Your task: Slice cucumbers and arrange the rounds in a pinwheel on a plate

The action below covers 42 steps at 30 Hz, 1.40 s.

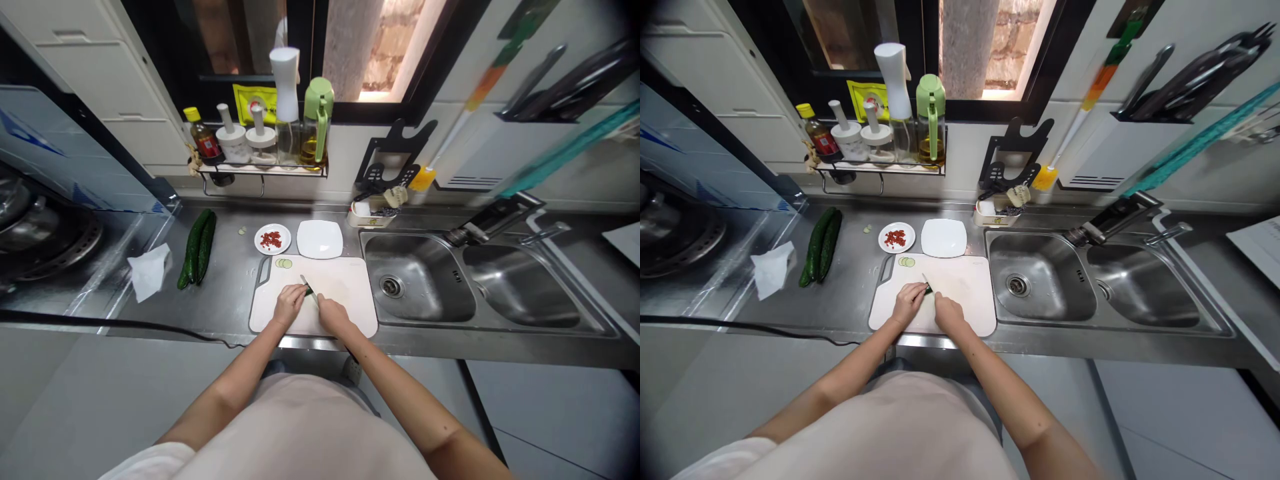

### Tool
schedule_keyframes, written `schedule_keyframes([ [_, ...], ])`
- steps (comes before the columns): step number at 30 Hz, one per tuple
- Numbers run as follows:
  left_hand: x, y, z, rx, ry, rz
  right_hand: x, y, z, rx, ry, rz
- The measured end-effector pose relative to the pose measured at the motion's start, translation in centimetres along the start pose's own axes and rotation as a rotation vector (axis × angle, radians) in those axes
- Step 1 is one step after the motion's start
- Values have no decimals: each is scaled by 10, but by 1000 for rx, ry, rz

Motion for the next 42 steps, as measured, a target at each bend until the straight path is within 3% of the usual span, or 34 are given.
schedule_keyframes([
  [17, -2, 1, -1, -13, -21, 0, -5, -1, 4, 14, 21, 26],
  [29, -4, 1, -2, -2, -21, 4, 5, 13, -20, -32, 74, -8],
  [42, -1, -1, -1, 1, -20, 6, -7, -5, 11, 15, 39, 43],
])
Point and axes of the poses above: each hand's wrist, its own z-axis towards the middle knuckle, its own y-axis out of the palm, x = y × z, the point moved 10 cm from there along z, towards the middle knuckle, and after that the axes turned 9 degrees about -z, right-handed, at the moved point
